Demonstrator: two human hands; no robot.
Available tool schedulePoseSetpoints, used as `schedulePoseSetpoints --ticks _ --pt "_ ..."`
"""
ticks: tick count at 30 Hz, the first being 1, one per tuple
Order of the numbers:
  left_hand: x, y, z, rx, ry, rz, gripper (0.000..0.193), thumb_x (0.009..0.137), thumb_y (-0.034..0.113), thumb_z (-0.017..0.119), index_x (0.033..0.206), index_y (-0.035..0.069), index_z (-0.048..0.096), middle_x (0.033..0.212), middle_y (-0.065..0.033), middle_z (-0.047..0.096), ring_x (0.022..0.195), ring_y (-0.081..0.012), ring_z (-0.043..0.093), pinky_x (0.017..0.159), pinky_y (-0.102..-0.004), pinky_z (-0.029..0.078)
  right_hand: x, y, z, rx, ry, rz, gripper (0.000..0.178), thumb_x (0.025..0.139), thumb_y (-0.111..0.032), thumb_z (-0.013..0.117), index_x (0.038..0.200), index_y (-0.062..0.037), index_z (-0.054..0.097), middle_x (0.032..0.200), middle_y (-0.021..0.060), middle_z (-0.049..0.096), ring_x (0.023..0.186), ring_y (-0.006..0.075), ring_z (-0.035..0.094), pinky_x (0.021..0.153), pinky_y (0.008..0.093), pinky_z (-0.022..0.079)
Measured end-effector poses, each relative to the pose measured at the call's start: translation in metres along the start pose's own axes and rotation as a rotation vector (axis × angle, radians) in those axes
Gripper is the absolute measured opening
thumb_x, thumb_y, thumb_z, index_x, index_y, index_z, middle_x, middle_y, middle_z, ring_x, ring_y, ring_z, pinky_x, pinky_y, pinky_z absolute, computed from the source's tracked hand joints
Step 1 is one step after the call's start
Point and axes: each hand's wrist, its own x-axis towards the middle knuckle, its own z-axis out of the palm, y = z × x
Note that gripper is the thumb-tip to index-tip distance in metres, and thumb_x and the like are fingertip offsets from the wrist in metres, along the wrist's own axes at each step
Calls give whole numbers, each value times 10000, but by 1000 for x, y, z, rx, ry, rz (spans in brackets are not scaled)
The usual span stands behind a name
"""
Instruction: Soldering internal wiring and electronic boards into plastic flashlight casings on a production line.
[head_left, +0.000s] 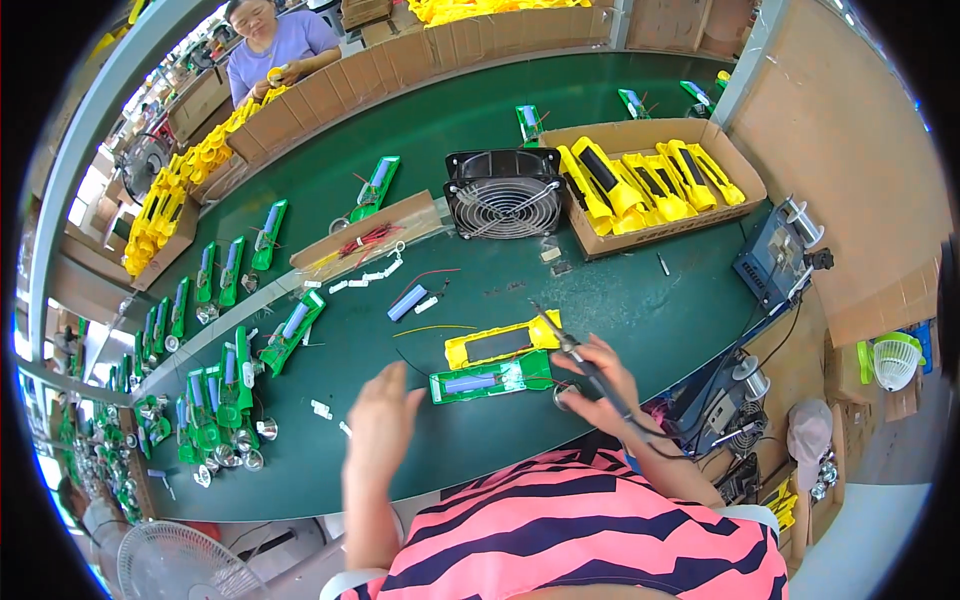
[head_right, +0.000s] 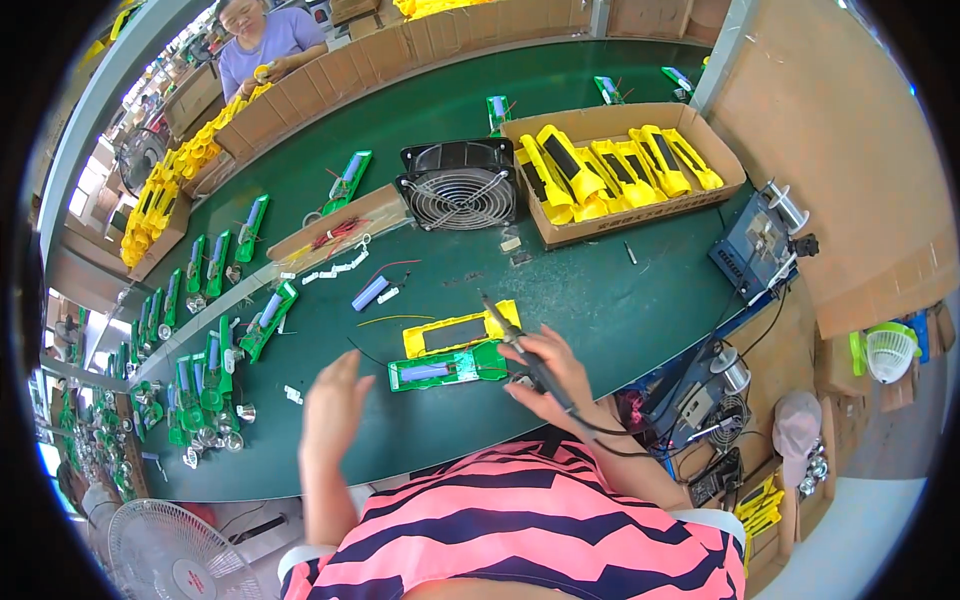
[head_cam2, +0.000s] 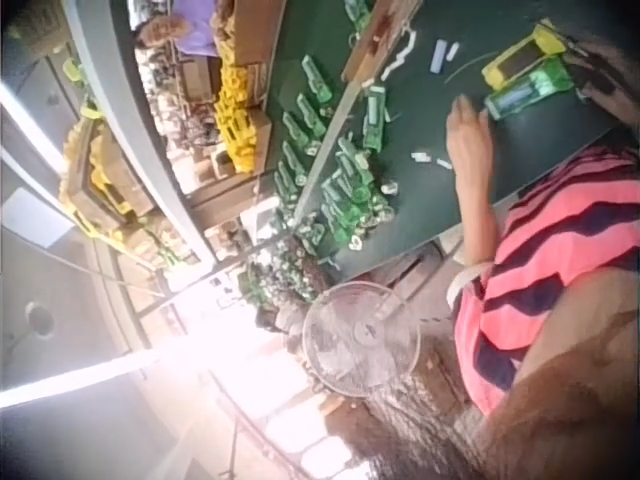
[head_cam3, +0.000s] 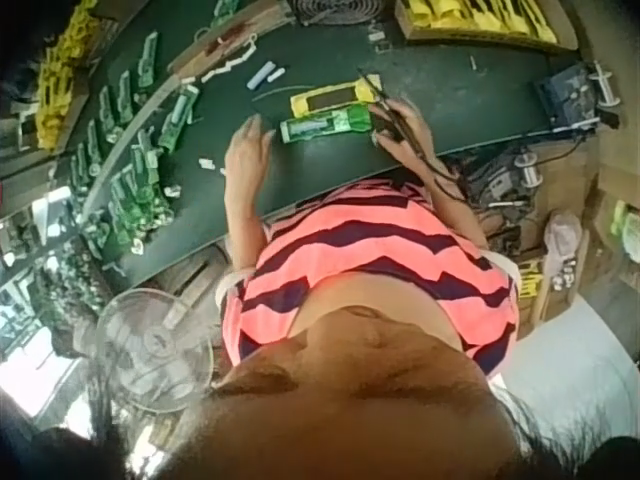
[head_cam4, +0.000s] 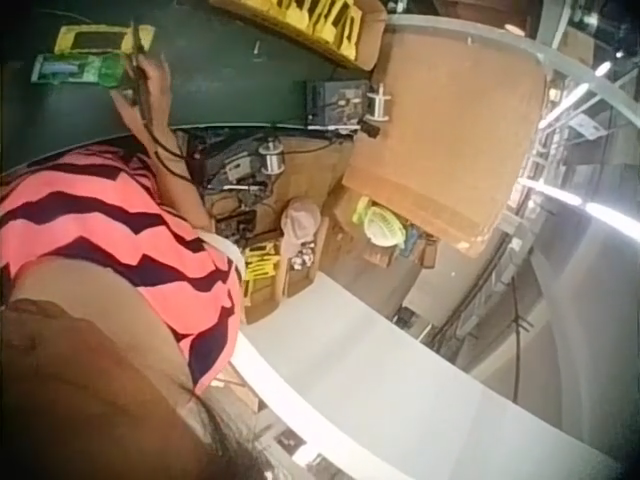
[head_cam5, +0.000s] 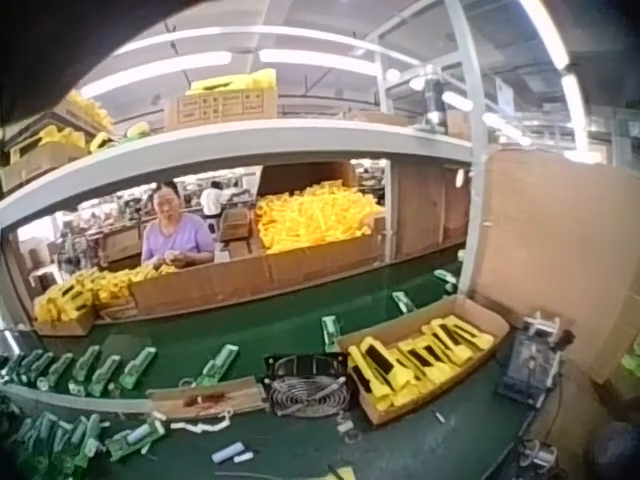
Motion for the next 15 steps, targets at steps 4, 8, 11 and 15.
schedulePoseSetpoints --ticks 4,8,11,15 --pt "-1 32 62 -256 452 64 311 691 -6 597 998 40 594 1060 -137 533 882 -275 540 724 -342 451 9 2 14 -106 -69 -132 713 606 -178 746 1179 -98 330 1106 111 533 1127 324 420 982 534 208" --pt "-10 44 85 -212 543 298 356 591 -20 640 938 57 617 831 -66 540 775 -211 543 654 -315 438 19 13 18 -120 -95 -120 729 631 -158 726 1222 -106 303 1061 126 531 1054 312 476 982 542 189" --pt "-10 44 90 -360 503 382 232 588 -13 630 812 46 610 779 -47 528 701 -204 538 614 -307 437 25 16 18 -117 -129 -120 702 645 -133 711 1216 -107 304 1057 119 540 1005 280 512 986 535 185" --pt "-4 46 89 -306 385 359 208 608 4 626 810 48 612 745 -43 517 654 -204 529 596 -317 439 24 10 18 -126 -4 -155 631 616 -115 733 1134 -95 373 980 61 612 913 235 578 1004 509 179"
